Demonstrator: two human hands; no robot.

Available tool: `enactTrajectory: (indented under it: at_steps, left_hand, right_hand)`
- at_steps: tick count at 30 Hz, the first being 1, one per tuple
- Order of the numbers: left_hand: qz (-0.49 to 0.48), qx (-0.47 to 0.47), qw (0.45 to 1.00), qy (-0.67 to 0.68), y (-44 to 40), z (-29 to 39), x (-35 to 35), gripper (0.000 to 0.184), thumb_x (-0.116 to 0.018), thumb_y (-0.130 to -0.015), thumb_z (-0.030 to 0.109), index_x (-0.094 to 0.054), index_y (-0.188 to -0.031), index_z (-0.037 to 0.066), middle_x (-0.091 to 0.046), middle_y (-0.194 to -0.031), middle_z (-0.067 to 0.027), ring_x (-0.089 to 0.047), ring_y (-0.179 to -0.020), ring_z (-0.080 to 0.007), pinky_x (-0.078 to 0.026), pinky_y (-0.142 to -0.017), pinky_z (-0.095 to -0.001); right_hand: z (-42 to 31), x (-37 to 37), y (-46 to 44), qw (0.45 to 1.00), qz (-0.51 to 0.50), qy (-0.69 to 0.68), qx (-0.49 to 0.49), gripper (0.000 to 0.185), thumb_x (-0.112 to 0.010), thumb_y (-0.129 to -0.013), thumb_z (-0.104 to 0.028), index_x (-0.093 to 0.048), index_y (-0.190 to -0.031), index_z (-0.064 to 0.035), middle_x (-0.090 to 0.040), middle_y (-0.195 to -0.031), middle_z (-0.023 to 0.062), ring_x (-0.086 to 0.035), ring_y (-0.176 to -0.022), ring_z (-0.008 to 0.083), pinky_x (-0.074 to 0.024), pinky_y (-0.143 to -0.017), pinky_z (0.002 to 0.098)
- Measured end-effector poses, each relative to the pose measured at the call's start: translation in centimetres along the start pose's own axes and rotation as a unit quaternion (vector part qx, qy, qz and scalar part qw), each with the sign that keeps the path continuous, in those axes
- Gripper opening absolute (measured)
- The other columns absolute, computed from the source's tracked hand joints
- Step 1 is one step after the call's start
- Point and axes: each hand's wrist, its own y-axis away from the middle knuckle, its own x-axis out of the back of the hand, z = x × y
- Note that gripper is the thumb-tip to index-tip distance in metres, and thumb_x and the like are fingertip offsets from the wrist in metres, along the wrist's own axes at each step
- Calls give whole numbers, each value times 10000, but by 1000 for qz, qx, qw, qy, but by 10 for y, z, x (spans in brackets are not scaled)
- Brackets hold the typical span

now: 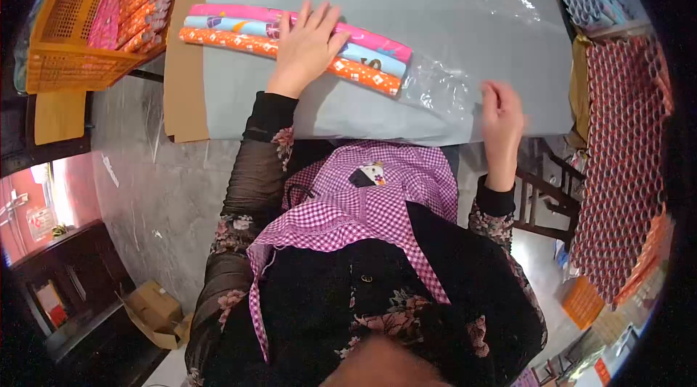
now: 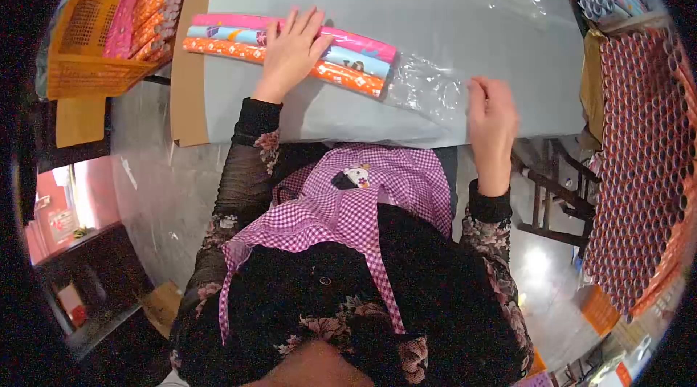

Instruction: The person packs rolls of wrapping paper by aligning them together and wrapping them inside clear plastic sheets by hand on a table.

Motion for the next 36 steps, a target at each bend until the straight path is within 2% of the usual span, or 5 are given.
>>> enactTrajectory:
  at_steps: [6,19,21,32,36]
  left_hand:
    - [-40,21,999,-16,-1,-1,5,527,-460,-972,448,-487,-1392,130,-484,-1445,-85,-391,-1368,-321,-221,-1105,-568]
    - [-31,42,999,-2,1,3,9,524,-473,-960,456,-506,-1369,130,-498,-1431,-77,-394,-1365,-319,-216,-1114,-568]
    - [-41,51,998,1,1,4,10,522,-473,-959,440,-500,-1380,133,-489,-1444,-73,-392,-1370,-310,-214,-1112,-559]
    - [2,28,1000,-12,2,1,4,511,-466,-959,462,-529,-1335,122,-530,-1391,-87,-408,-1347,-322,-244,-1099,-582]
    - [-60,57,997,-11,0,6,12,551,-441,-963,478,-487,-1394,137,-468,-1461,-77,-370,-1385,-319,-206,-1124,-576]
  right_hand:
    - [0,-13,2,976,-153,-72,-139,249,-639,-902,-197,-677,-997,30,-636,-666,110,-594,-615,134,-464,-588,290]
    - [12,-40,-9,975,-158,-111,-113,213,-635,-899,-165,-699,-969,26,-702,-803,80,-614,-725,107,-485,-663,263]
    - [6,-34,-13,899,-166,-368,-171,182,-586,-922,-111,-693,-942,35,-714,-927,102,-637,-827,139,-508,-761,279]
    - [-23,-30,-11,696,-241,-632,-242,360,-468,-986,-151,-539,-1253,80,-587,-1258,245,-629,-1076,267,-512,-942,413]
    - [-23,-26,-10,789,-284,-484,-252,436,-434,-900,-35,-512,-1310,90,-642,-1192,182,-666,-777,157,-554,-698,301]
